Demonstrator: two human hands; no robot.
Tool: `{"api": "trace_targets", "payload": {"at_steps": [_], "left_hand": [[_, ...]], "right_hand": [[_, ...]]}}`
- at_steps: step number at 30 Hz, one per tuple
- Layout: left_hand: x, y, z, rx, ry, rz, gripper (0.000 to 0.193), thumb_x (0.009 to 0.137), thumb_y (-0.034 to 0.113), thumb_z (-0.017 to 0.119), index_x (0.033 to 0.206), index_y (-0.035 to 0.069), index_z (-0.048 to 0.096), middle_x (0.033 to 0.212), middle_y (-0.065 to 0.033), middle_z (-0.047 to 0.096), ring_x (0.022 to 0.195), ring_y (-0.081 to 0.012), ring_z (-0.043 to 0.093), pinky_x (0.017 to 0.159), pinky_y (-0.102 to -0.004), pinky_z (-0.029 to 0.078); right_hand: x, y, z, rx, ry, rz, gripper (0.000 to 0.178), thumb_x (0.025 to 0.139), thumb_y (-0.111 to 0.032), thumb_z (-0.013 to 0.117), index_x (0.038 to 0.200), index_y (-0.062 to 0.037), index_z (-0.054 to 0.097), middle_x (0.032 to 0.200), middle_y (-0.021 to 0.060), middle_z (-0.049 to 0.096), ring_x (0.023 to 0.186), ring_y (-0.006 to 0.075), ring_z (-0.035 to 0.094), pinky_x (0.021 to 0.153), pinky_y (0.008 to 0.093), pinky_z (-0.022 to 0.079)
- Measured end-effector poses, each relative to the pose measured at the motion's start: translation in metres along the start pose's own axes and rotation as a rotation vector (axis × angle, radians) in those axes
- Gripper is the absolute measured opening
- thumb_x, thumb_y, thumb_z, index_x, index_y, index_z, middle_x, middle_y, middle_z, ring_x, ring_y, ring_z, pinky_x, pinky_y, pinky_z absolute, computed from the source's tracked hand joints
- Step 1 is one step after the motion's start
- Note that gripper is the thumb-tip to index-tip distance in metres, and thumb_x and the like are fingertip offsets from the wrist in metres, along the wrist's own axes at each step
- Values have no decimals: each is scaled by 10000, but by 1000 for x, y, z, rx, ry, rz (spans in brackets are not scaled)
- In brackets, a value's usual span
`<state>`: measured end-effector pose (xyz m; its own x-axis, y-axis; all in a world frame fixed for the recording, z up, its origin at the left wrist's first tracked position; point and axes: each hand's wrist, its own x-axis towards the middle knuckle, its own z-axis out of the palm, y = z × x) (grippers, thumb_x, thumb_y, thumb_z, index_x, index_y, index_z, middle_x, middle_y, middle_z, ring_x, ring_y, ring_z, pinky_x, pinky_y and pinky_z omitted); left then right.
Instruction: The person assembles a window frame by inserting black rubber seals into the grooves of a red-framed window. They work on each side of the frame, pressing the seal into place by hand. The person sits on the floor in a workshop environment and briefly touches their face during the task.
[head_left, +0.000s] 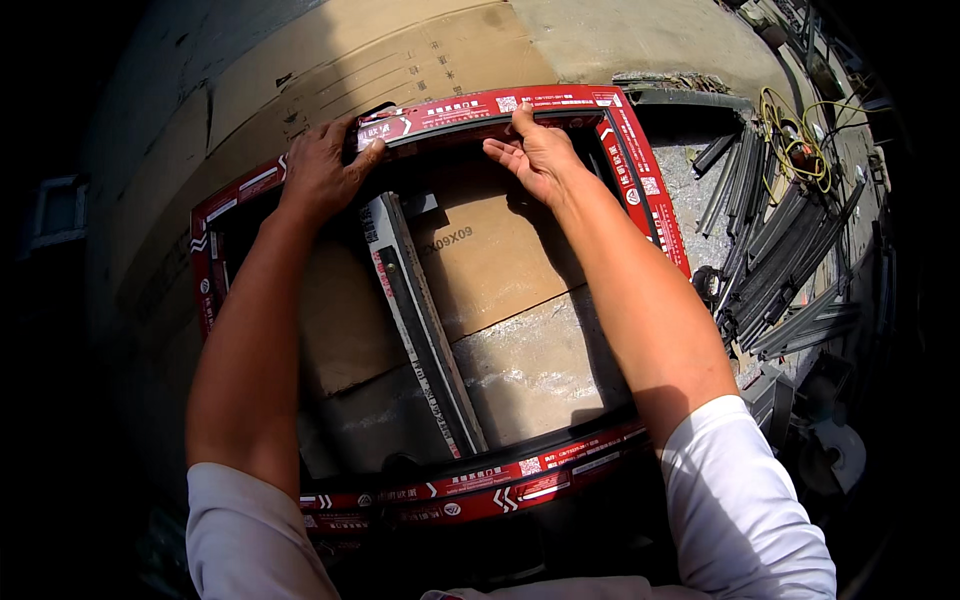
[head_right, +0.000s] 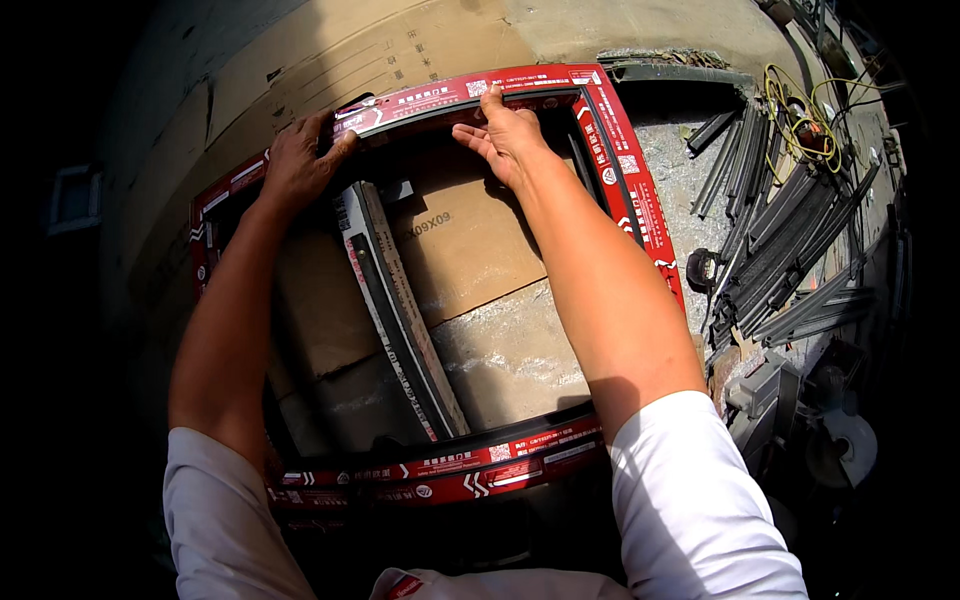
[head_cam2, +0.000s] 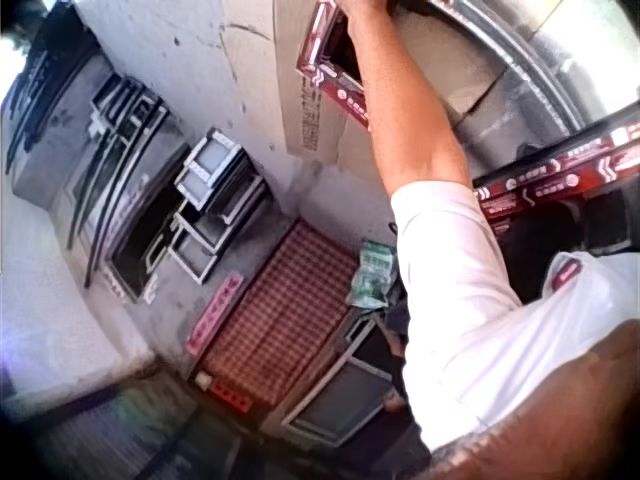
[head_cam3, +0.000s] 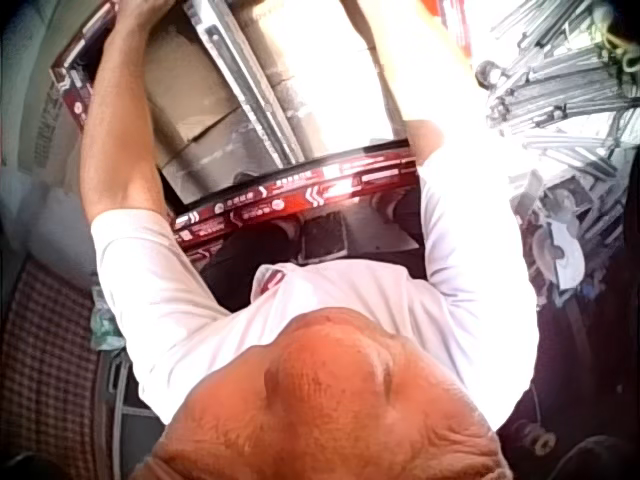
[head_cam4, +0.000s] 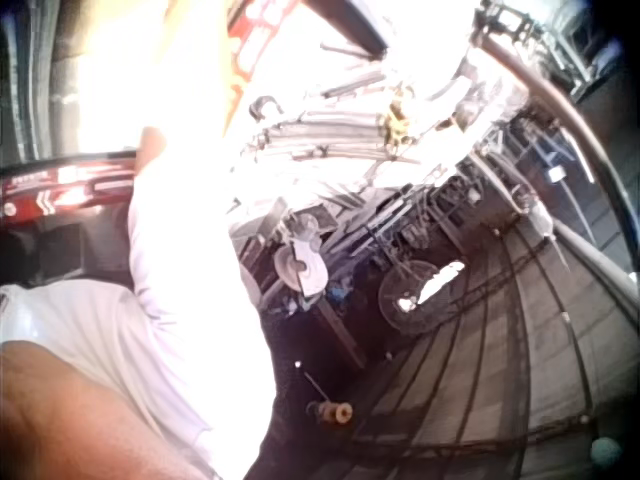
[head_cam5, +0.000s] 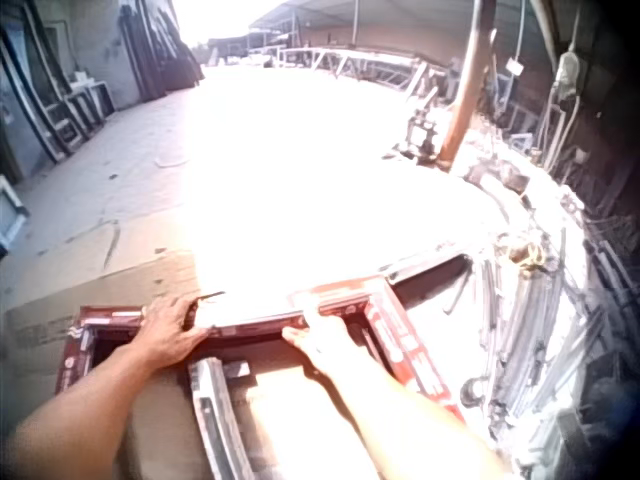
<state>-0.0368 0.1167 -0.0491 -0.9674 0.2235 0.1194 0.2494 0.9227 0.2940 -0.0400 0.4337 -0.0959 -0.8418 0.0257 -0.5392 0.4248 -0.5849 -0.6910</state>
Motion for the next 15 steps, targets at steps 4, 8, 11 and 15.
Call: {"api": "trace_targets", "payload": {"at_steps": [4, 8, 11, 15], "left_hand": [[16, -9, 9, 50, -149, 14, 820, 995, 700, 636, 1548, 96, 583, 1419, -189, 670, 1354, -386, 595, 1192, -496, 406], [21, -12, 11, 78, -160, 31, 819, 987, 711, 625, 1537, 105, 588, 1421, -181, 667, 1345, -378, 601, 1185, -487, 412], [20, -12, 14, 102, -140, 54, 734, 1008, 648, 626, 1518, 121, 592, 1424, -180, 657, 1353, -386, 591, 1173, -490, 419], [17, -15, 16, 129, -124, 61, 698, 1019, 626, 612, 1515, 135, 582, 1426, -178, 639, 1367, -395, 568, 1179, -496, 404]], "right_hand": [[-1, 2, 4, 3, 46, 0, 485, 1103, -364, 669, 1273, 52, 488, 1196, 209, 570, 995, 349, 712, 870, 457, 698], [-5, 1, 5, -1, 52, -31, 415, 1101, -362, 675, 1192, 25, 556, 1146, 195, 623, 1008, 344, 709, 881, 459, 690], [-4, 1, 3, -24, 44, -34, 464, 1108, -380, 661, 1237, 41, 515, 1158, 187, 593, 971, 339, 718, 841, 442, 692], [-6, 2, 8, -33, 48, -41, 479, 1102, -381, 670, 1226, 56, 518, 1142, 214, 590, 1000, 351, 711, 886, 462, 690]]}}
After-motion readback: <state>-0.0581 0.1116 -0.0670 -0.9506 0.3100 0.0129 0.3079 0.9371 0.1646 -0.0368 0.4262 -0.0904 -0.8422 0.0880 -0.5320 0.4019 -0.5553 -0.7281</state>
